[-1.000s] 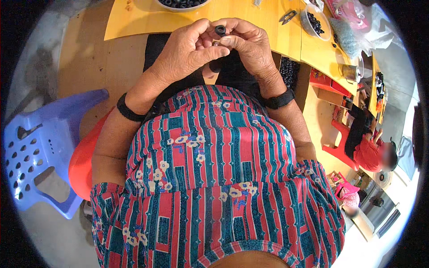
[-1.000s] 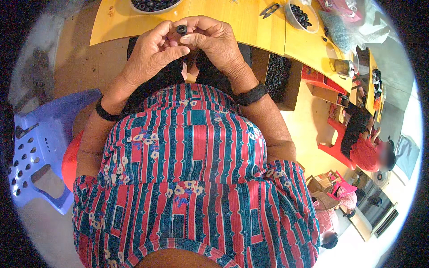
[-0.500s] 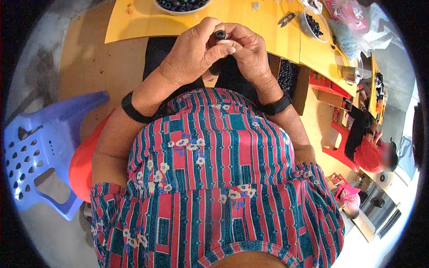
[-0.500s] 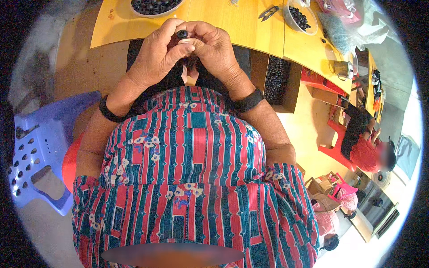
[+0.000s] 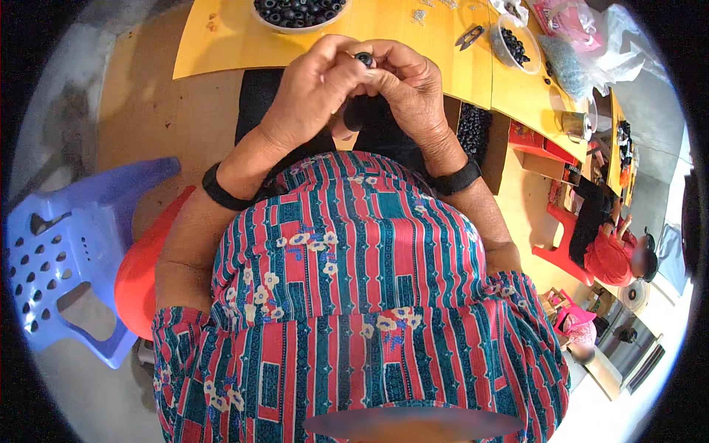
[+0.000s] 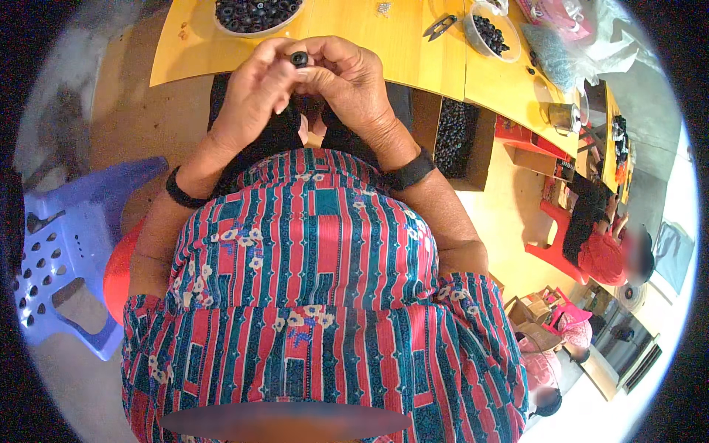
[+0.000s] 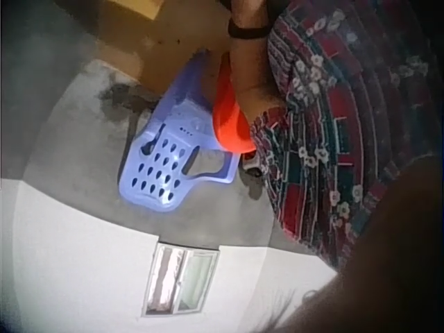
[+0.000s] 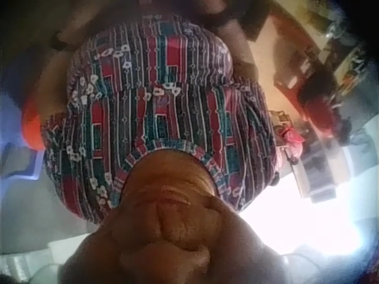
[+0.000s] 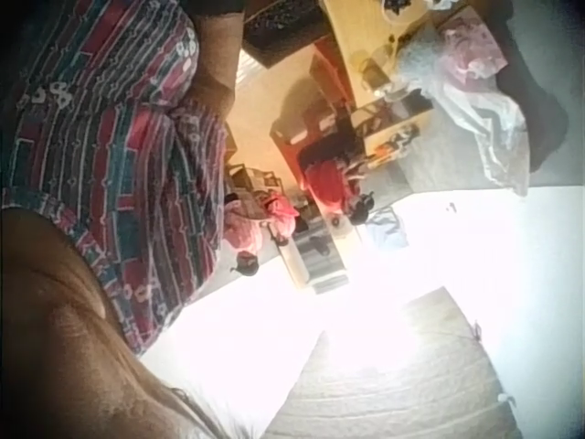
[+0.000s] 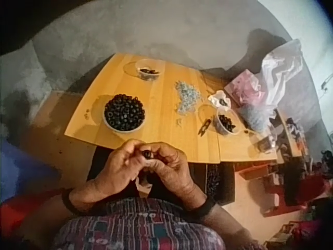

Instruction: The person assembles small plastic parts by hand, inserting small plastic rings into plastic housings, then adding small connectors to complete the assembly.

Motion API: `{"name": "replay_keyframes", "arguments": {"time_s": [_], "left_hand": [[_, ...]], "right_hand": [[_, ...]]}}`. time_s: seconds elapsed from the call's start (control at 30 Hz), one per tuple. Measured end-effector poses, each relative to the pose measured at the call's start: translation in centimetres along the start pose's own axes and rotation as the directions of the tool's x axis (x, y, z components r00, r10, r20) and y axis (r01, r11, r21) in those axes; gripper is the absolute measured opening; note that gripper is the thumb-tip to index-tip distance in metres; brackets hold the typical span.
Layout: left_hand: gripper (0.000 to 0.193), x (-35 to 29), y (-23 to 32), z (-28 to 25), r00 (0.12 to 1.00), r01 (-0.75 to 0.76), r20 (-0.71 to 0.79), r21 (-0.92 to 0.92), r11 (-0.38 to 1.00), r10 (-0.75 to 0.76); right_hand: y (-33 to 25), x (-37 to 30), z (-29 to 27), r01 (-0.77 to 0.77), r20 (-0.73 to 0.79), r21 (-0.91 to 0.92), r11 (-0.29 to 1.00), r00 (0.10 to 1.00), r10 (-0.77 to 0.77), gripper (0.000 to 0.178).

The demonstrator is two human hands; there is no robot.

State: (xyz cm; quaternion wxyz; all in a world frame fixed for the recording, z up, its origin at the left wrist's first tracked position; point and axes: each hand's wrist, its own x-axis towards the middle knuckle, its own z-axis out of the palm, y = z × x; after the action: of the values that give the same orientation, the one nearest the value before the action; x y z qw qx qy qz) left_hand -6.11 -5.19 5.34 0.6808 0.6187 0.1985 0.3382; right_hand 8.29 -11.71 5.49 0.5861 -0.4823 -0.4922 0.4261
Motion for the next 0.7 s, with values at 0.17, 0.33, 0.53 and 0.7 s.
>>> {"name": "replay_keyframes", "arguments": {"time_s": [0.17, 0.33, 0.53, 0.7], "left_hand": [[0.023, 0.2, -1.7, -1.3, 0.983, 0.184, 0.017, -0.208, 0.961, -0.184], [0.022, 0.4, -1.4, -1.5, 0.937, 0.347, 0.097, -0.359, 0.867, -0.334], [0.021, 0.1, -2.1, -1.8, 0.907, 0.421, 0.145, -0.344, 0.839, -0.395], [0.020, -0.1, -2.2, -1.9, 0.896, 0.445, 0.166, -0.343, 0.827, -0.413]], "right_hand": [[0.9, 0.6, -0.7, 0.184, -0.026, -0.289, 0.939, 0.979, -0.200, 0.025], [1.1, 0.5, -0.4, 0.120, -0.042, -0.334, 0.935, 0.989, -0.142, 0.026], [0.5, 0.1, 0.1, 0.002, -0.047, -0.351, 0.936, 0.999, -0.020, 0.025], [0.2, 0.2, -0.4, 0.029, 0.026, -0.403, 0.915, 0.999, -0.020, 0.023]]}}
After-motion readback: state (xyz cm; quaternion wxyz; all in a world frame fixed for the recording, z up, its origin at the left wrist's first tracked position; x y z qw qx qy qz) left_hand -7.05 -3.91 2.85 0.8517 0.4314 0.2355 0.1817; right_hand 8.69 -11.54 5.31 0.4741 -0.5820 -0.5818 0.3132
